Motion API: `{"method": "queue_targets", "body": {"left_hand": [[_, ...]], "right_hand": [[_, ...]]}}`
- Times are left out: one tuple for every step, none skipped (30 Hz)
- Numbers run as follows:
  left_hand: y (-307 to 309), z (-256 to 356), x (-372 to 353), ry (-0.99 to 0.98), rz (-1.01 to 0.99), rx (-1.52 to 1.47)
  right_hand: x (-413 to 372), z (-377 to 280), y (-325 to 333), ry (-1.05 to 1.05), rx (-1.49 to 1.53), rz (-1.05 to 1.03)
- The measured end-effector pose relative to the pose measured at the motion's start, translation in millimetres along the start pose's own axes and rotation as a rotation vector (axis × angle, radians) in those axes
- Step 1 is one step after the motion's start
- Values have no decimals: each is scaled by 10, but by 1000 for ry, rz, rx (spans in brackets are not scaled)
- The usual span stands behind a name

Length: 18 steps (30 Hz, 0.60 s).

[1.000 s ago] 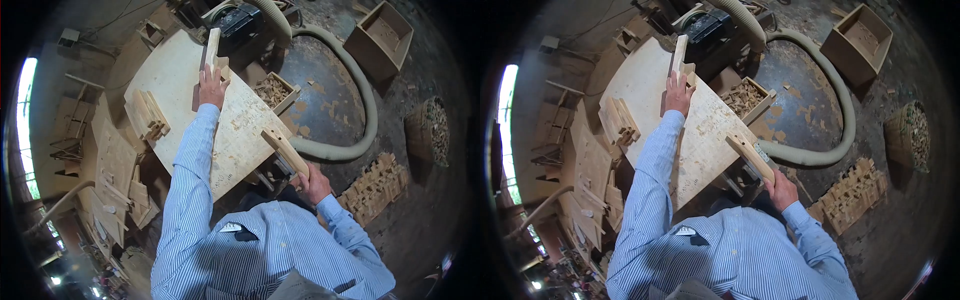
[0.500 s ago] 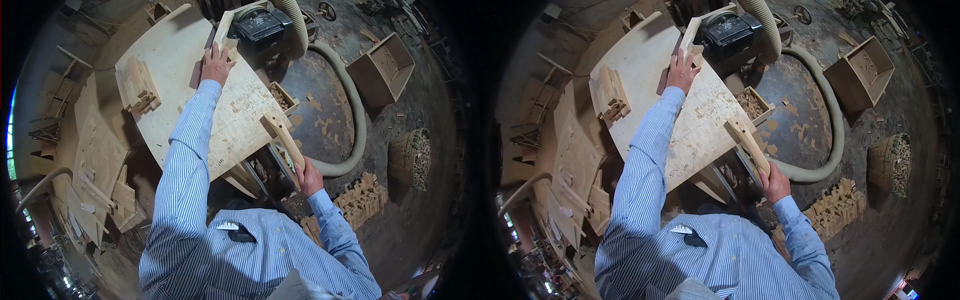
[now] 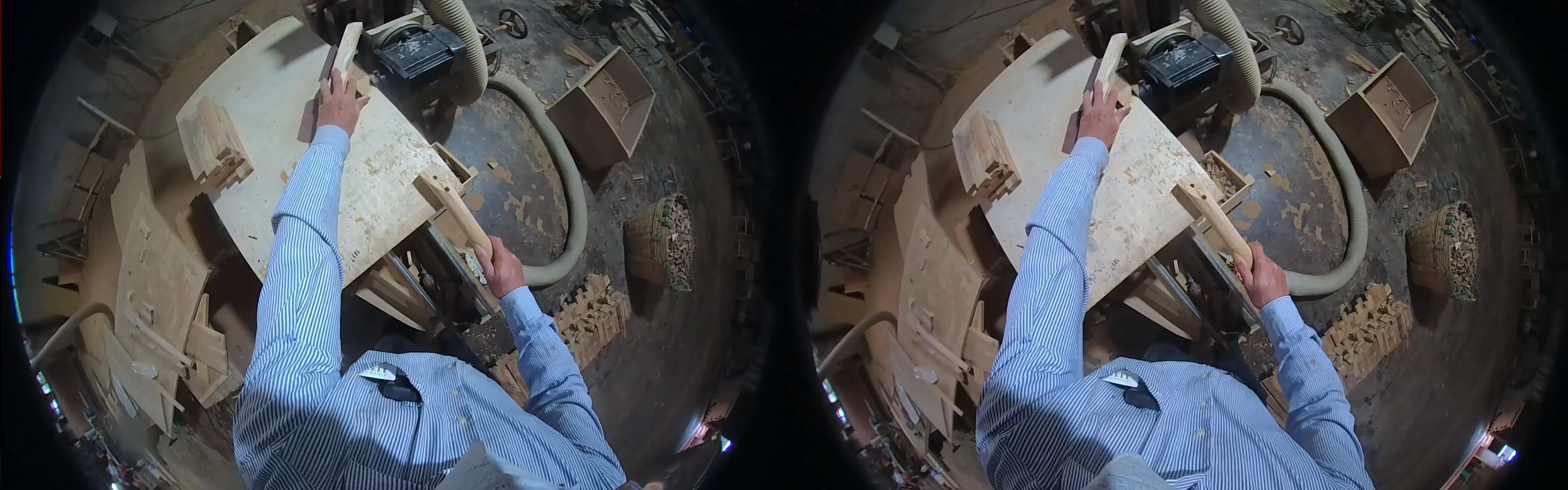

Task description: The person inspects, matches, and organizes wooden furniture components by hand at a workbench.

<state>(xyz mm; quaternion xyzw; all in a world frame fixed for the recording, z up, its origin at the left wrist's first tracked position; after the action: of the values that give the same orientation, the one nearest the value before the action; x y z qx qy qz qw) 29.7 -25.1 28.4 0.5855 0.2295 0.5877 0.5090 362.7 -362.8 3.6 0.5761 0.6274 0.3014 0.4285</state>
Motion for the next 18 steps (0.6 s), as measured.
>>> {"method": "queue_targets", "body": {"left_hand": [[27,-58,29,6,-5,-16],[39,-68,64,-2,-3,-20],[38,-74,96,12,-34,-16],[36,-64,123,25,-66,-12],[53,-16,135,18,-64,-15],[56,46,125,3,-44,-9],[63,124,99,-12,-23,-2],[53,228,54,-20,-21,-6],[97,366,-21,-37,-14,18],[140,528,-119,-53,-8,41],[175,705,-240,-60,-6,45],[229,905,-379,-57,-4,1],[275,1088,-528,-55,-3,-42],[328,1261,-696,-62,-1,-38],[371,1407,-863,-63,-2,-31],[412,1527,-979,-65,-4,-25],[452,1605,-1025,-54,-5,-40],[498,1671,-1037,-61,-4,-36]], "right_hand": [[19,-42,-12,5,19,-6],[47,-61,5,0,20,1],[73,-72,30,-8,15,5],[82,-77,60,-16,10,8],[65,-69,103,-22,11,15],[25,-62,162,-30,23,10],[-34,-29,209,-38,35,4],[-119,63,239,-43,36,11],[-228,182,234,-54,29,-6],[-368,319,227,-64,21,-23],[-536,459,232,-64,27,-18],[-725,600,234,-80,43,-22],[-915,739,230,-95,60,-27],[-1106,859,225,-96,66,-21],[-1281,959,222,-83,58,-8],[-1400,1052,226,-70,50,6],[-1456,1147,234,-70,56,11],[-1463,1179,269,-40,55,26]]}}
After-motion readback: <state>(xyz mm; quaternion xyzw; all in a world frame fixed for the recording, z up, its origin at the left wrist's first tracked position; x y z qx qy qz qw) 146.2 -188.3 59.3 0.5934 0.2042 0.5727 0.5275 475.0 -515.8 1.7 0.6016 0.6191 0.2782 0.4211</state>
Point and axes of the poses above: each hand's wrist, its own x-axis towards the middle knuckle, its own y-axis out of the back of the hand, z = x × y, the point moved 7 cm from there along x, towards the middle knuckle, and after that the axes turned 10 degrees about -x, right-handed, at the moved point
